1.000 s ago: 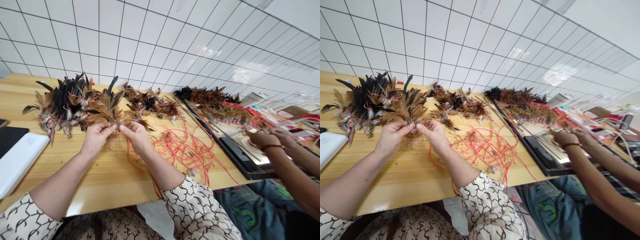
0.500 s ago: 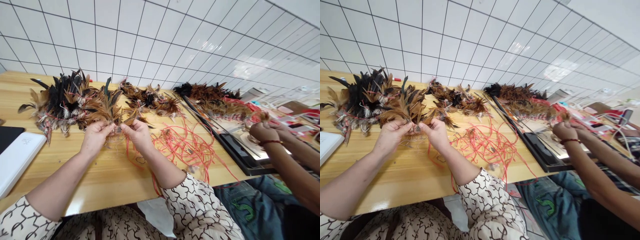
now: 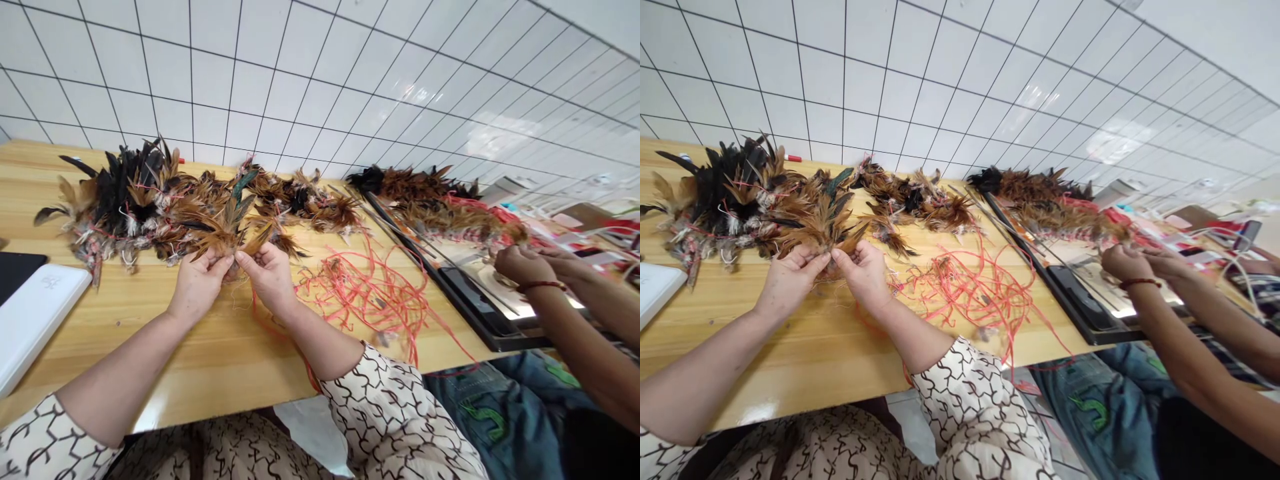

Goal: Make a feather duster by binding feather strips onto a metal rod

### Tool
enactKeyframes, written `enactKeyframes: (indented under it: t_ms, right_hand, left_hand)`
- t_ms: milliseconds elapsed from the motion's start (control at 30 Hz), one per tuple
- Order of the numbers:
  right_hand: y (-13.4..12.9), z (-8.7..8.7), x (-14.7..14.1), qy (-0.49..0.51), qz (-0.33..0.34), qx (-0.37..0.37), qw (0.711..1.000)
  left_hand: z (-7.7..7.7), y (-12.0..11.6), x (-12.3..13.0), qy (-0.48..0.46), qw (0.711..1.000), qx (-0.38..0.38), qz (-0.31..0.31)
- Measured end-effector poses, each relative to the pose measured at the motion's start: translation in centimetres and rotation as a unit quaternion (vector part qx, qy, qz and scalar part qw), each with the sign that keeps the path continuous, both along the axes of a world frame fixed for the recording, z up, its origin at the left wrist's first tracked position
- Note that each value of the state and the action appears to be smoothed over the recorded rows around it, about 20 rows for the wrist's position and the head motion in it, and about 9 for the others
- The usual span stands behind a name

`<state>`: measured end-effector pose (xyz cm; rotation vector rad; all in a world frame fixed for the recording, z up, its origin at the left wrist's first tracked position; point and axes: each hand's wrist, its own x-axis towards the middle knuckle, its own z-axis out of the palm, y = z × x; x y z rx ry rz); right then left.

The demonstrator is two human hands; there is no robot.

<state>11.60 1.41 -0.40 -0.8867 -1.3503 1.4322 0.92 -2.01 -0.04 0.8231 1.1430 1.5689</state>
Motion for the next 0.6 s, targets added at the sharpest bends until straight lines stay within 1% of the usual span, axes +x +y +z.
enactKeyframes:
  t_ms: [133,233,333,400,433,500,600]
  right_hand:
    - [-0.13,0.26,-0.39,0.02,-0.011,0.01,1.0]
    - [0.06,0.25,-0.44,0.028,-0.01,-0.008,1.0]
    - [0.37,0.25,-0.24,0.023,0.05,-0.044,0.998]
    - [0.53,0.27,-0.05,0.021,0.099,-0.067,0.993]
    - [0.57,0.27,0.04,0.025,0.112,-0.077,0.99]
    - [0.58,0.26,0.13,0.04,0.112,-0.091,0.989]
    - [0.4,0.24,0.07,0.069,0.087,-0.09,0.99]
  left_hand:
    - [0.21,-0.1,-0.04,0.028,1.0,0.002,-0.008]
    - [0.56,-0.15,-0.15,0.039,0.999,0.0,0.005]
    - [0.81,-0.16,-0.28,0.038,0.999,-0.001,0.021]
    - [0.86,-0.16,-0.38,0.041,0.999,-0.004,0.019]
    - [0.85,-0.15,-0.42,0.042,0.999,-0.006,0.013]
    - [0.78,-0.14,-0.48,0.043,0.999,-0.013,0.001]
    - [0.54,-0.12,-0.48,0.038,0.999,-0.016,-0.016]
